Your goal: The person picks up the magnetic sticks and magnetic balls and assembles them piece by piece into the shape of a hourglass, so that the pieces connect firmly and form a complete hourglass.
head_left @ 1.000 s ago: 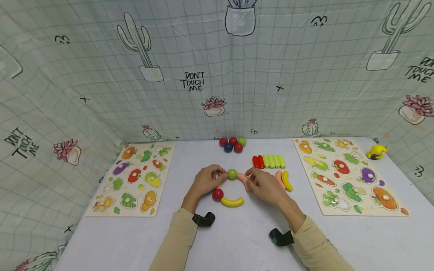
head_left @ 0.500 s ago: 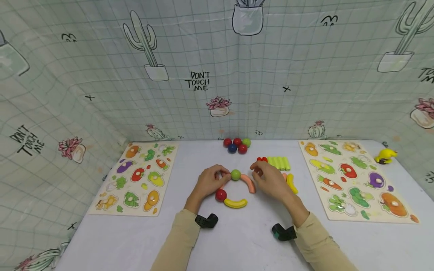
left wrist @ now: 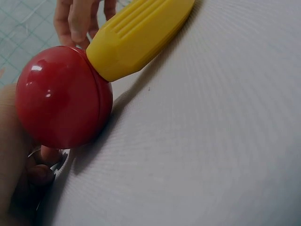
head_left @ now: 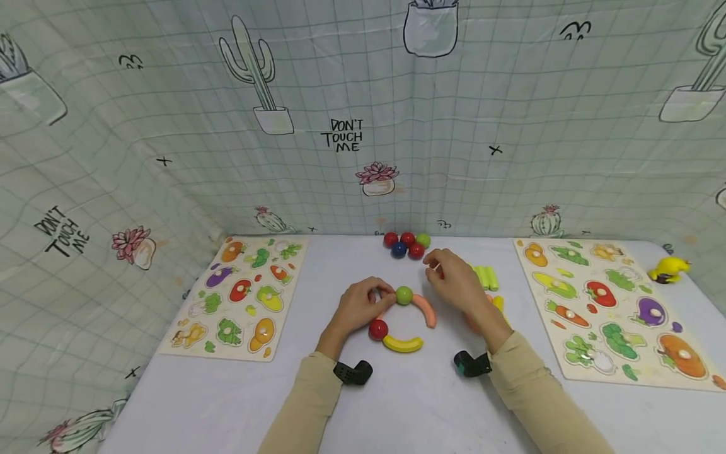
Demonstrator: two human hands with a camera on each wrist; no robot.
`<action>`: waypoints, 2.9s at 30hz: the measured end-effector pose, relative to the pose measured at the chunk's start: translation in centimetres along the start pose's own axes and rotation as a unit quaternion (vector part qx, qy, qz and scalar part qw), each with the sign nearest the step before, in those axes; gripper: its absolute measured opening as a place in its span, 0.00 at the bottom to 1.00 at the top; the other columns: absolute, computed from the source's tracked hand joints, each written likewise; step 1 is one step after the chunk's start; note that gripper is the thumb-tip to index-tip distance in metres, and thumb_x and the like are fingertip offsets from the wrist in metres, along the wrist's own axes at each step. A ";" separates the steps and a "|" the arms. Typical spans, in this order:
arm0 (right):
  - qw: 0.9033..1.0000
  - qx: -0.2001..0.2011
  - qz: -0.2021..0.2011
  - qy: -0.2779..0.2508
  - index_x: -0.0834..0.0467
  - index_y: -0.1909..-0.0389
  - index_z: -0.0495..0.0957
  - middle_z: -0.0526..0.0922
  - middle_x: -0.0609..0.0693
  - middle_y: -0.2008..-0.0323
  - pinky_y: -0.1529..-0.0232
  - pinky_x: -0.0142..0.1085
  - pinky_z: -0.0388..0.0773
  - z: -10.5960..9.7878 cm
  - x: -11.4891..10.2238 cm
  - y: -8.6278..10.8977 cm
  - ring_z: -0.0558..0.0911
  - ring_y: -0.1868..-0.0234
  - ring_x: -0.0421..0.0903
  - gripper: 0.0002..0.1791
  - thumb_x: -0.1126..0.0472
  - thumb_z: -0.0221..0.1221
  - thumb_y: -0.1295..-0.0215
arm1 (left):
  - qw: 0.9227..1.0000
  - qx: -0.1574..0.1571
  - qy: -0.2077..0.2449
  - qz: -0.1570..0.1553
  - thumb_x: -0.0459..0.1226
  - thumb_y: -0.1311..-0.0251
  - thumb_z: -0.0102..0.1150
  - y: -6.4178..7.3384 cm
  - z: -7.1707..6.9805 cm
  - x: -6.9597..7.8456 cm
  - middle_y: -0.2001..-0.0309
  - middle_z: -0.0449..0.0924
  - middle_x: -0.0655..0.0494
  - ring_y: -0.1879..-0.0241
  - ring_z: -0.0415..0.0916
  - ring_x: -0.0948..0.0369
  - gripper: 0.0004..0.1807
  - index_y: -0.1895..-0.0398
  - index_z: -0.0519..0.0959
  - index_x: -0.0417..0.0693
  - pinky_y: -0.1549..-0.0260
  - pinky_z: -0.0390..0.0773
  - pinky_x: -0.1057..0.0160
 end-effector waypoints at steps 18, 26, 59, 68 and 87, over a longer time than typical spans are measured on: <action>1.000 -0.015 0.015 0.018 0.58 0.44 0.71 0.72 0.56 0.46 0.52 0.49 0.76 1.2 1.1 -4.4 0.77 0.50 0.53 0.20 0.61 0.56 0.37 | 1.000 0.010 0.003 0.006 0.49 0.43 0.62 0.0 -0.2 0.3 0.71 0.75 0.65 0.77 0.64 0.67 0.08 0.62 0.82 0.61 0.78 0.60 0.70; 0.999 -0.011 0.002 0.038 0.59 0.43 0.72 0.71 0.58 0.45 0.53 0.48 0.75 1.9 0.6 -4.9 0.75 0.51 0.53 0.22 0.63 0.59 0.38 | 1.000 0.011 0.005 0.008 0.49 0.43 0.62 0.1 0.1 0.2 0.72 0.74 0.65 0.78 0.64 0.67 0.08 0.63 0.82 0.61 0.79 0.60 0.70; 0.997 -0.042 0.033 0.056 0.55 0.53 0.70 0.73 0.56 0.58 0.63 0.45 0.75 2.7 0.6 -4.4 0.75 0.63 0.51 0.16 0.58 0.59 0.42 | 1.000 0.009 -0.004 0.008 0.49 0.42 0.62 0.1 -0.1 0.7 0.73 0.74 0.65 0.77 0.64 0.67 0.08 0.62 0.82 0.60 0.78 0.60 0.71; 0.998 -0.050 0.047 -0.016 0.56 0.52 0.70 0.74 0.55 0.54 0.57 0.44 0.74 2.1 0.5 -3.6 0.77 0.55 0.52 0.17 0.59 0.59 0.42 | 1.000 0.006 -0.007 0.003 0.50 0.42 0.61 0.2 -0.1 0.5 0.73 0.74 0.65 0.77 0.64 0.67 0.09 0.62 0.81 0.61 0.78 0.61 0.70; 0.991 -0.043 0.055 -0.114 0.55 0.52 0.69 0.75 0.53 0.53 0.58 0.39 0.74 1.5 0.9 0.1 0.77 0.58 0.48 0.17 0.59 0.59 0.41 | 1.000 0.003 -0.003 -0.008 0.50 0.42 0.61 0.4 -0.1 0.2 0.71 0.74 0.64 0.76 0.64 0.66 0.09 0.61 0.81 0.61 0.77 0.61 0.70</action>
Point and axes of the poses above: each hand's wrist, its own y-axis away from the middle knuckle, its own z-axis out of the palm, x = y × z, the point moved 6 cm from there along -y, towards the middle knuckle
